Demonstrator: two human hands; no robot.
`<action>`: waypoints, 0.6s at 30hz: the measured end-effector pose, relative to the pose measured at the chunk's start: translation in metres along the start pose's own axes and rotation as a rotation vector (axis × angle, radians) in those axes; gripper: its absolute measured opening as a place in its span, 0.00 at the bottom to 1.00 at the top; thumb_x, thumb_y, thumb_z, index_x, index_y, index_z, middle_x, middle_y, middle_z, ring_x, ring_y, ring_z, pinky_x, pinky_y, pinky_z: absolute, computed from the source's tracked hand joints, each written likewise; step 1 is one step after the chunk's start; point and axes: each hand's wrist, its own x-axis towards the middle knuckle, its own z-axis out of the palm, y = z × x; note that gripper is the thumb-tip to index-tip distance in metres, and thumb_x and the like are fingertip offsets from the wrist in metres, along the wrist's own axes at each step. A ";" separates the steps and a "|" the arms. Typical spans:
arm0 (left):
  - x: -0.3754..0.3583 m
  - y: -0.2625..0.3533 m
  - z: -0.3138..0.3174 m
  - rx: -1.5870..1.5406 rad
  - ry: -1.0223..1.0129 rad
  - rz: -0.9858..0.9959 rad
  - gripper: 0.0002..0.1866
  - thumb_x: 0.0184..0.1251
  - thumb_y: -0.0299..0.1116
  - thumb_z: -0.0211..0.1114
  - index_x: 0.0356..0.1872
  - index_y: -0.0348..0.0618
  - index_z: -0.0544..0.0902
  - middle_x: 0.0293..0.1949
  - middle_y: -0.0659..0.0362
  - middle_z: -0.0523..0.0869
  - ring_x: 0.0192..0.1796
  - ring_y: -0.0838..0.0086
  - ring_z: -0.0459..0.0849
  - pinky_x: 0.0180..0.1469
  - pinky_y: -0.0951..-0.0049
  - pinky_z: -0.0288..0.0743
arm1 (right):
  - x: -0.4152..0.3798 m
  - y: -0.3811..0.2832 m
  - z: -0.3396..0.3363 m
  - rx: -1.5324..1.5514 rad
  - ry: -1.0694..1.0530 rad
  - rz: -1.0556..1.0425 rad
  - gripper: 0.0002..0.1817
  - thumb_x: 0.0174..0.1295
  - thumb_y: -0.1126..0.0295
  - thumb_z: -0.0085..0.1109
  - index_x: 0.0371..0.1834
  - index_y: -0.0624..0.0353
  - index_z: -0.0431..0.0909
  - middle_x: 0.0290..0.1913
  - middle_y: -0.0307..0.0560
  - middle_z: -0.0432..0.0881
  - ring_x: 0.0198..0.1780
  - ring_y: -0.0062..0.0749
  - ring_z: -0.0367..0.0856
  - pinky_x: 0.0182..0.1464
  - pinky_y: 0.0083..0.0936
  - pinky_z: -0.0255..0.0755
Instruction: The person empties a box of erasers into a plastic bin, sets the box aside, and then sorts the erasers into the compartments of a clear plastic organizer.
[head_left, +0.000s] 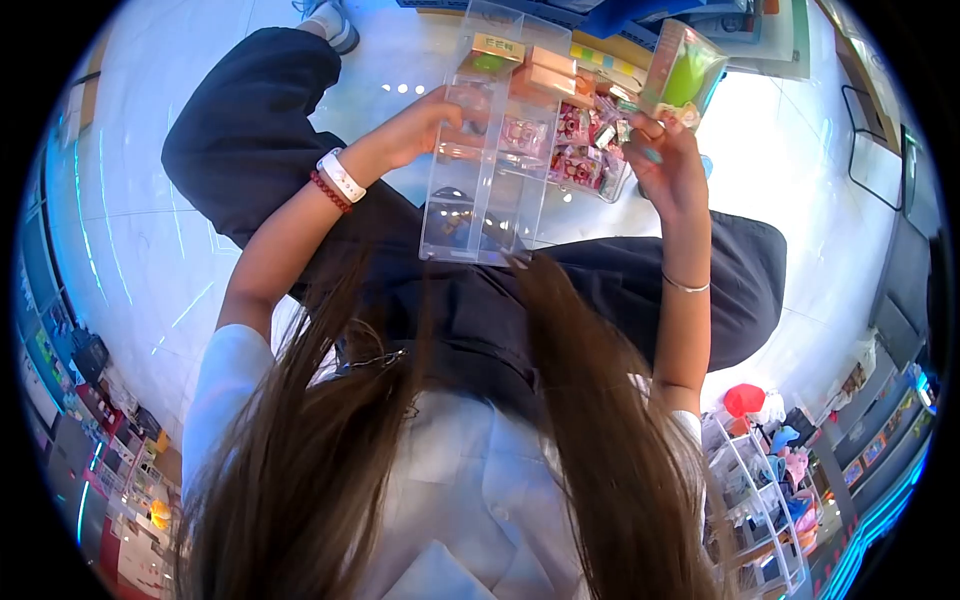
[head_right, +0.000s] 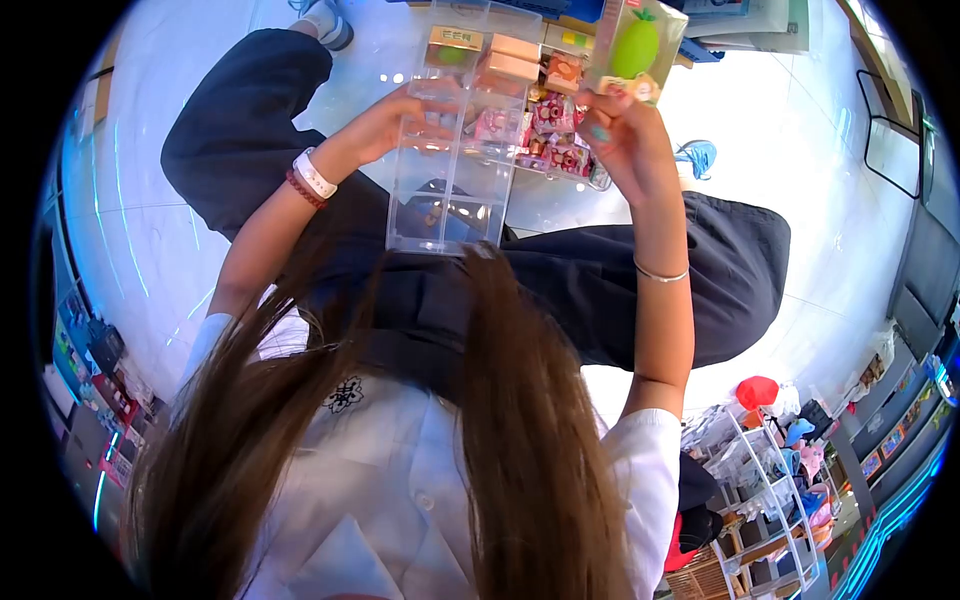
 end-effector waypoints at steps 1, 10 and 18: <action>0.001 -0.002 0.003 0.032 0.003 -0.012 0.29 0.58 0.29 0.52 0.65 0.48 0.63 0.58 0.51 0.74 0.53 0.58 0.81 0.54 0.56 0.77 | 0.000 0.003 0.008 -0.074 -0.028 -0.055 0.17 0.60 0.69 0.60 0.50 0.62 0.69 0.41 0.47 0.81 0.37 0.24 0.79 0.41 0.19 0.75; 0.002 -0.012 0.021 0.057 -0.025 -0.106 0.30 0.59 0.33 0.54 0.65 0.52 0.60 0.58 0.52 0.74 0.55 0.59 0.80 0.55 0.57 0.76 | 0.022 0.025 0.036 -0.944 0.111 -0.176 0.16 0.50 0.67 0.71 0.41 0.63 0.81 0.38 0.40 0.84 0.40 0.20 0.81 0.43 0.17 0.74; -0.001 -0.014 0.024 0.103 -0.039 -0.163 0.30 0.62 0.34 0.54 0.66 0.49 0.57 0.59 0.52 0.74 0.56 0.58 0.79 0.55 0.56 0.75 | 0.039 0.059 0.049 -1.270 0.040 -0.519 0.18 0.49 0.65 0.71 0.41 0.59 0.79 0.38 0.44 0.83 0.40 0.34 0.84 0.42 0.24 0.76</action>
